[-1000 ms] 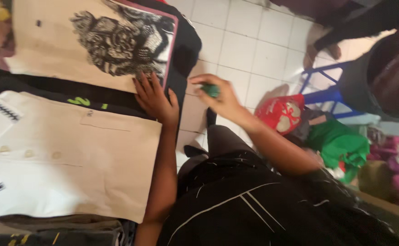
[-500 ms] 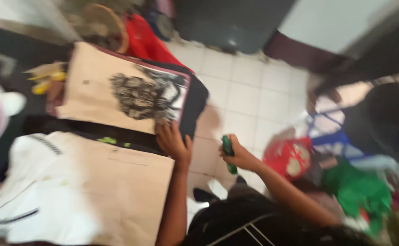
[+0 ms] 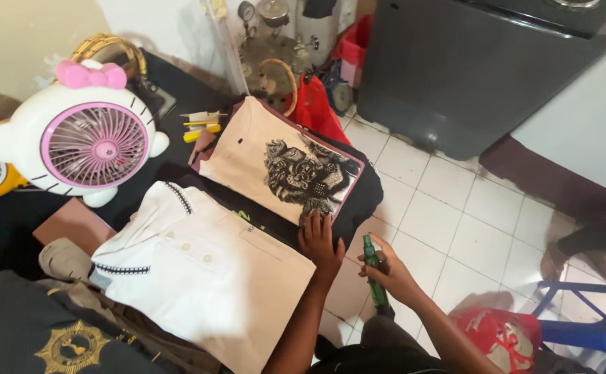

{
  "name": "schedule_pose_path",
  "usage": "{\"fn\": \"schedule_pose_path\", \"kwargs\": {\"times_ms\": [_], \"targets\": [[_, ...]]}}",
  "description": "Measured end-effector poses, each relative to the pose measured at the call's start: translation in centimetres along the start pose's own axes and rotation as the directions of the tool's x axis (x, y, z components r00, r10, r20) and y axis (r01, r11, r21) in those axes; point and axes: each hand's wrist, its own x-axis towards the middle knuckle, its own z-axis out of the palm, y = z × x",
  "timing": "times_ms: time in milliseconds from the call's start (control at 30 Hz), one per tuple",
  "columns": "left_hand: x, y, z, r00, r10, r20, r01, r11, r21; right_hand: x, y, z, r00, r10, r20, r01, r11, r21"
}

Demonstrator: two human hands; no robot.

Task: The person folds a series of t-shirts and tops on a table, using a small green spray bottle to mist each item before folding. The person handles the garments one at a time, smoothing them out and stacking them into a neat pile.

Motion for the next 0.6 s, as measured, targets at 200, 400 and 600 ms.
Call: {"fn": "schedule_pose_path", "kwargs": {"times_ms": [200,400,600], "targets": [[0.4,0.7,-0.7,0.998,-0.045,0.046,0.046,0.999,-0.010,1.5,-0.6,-1.4,1.000,0.010,0.008,-0.010,1.000,0.007],[0.8,1.9,-2.0,1.000,-0.010,0.009,0.010,1.000,-0.004,4.7,-2.0,-3.1,0.998,-0.065,0.019,0.064,0.997,0.043],[1.5,2.6,-3.0,0.982,-0.096,0.164,0.088,0.995,0.054,11.8,-5.6,-5.7,0.986,-0.143,0.085,0.121,0.967,0.226]]}}
